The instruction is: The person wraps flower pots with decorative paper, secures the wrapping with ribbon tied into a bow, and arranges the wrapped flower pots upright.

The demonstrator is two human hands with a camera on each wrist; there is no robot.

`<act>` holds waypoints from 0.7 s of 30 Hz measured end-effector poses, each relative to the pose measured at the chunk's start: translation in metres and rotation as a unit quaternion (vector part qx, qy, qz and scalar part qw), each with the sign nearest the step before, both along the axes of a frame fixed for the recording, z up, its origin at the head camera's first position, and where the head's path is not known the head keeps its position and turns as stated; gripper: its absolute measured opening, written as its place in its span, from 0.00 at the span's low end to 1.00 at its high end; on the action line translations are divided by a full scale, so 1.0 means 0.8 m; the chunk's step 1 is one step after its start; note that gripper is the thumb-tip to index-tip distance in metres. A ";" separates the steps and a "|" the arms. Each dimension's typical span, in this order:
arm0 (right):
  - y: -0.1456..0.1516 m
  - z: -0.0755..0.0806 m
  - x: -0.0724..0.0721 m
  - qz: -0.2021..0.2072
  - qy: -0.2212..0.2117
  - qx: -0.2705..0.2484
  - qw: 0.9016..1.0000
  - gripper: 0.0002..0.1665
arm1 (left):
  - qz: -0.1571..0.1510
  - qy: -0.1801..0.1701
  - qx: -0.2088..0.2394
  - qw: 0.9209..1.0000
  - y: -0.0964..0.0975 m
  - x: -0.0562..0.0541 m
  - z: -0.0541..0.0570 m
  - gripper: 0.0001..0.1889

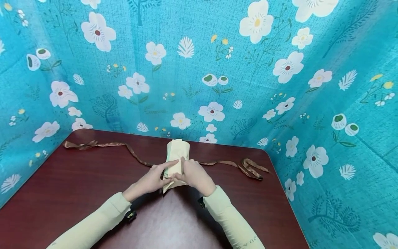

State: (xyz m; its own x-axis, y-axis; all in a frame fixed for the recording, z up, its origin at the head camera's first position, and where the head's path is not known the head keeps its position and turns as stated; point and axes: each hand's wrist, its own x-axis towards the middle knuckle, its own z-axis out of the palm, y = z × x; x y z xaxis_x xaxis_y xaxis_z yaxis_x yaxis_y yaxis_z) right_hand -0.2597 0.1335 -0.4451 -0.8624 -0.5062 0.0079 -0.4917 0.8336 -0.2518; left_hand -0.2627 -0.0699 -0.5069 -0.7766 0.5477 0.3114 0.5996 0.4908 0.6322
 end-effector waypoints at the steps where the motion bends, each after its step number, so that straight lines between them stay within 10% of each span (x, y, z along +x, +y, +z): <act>1: -0.001 -0.001 0.000 0.005 0.021 0.008 1.000 0.43 | -0.004 -0.005 0.002 1.000 -0.001 0.000 0.000 0.40; 6: -0.006 0.000 -0.001 0.016 0.092 0.005 0.996 0.32 | -0.013 -0.041 0.017 0.999 -0.005 -0.002 0.002 0.39; 16: -0.006 -0.005 -0.004 0.010 0.066 -0.036 0.997 0.25 | -0.077 -0.102 0.046 0.991 -0.017 -0.003 0.005 0.35; 21: -0.006 -0.006 -0.005 0.009 0.071 -0.041 0.997 0.20 | -0.049 -0.128 0.058 0.989 -0.016 0.000 0.003 0.39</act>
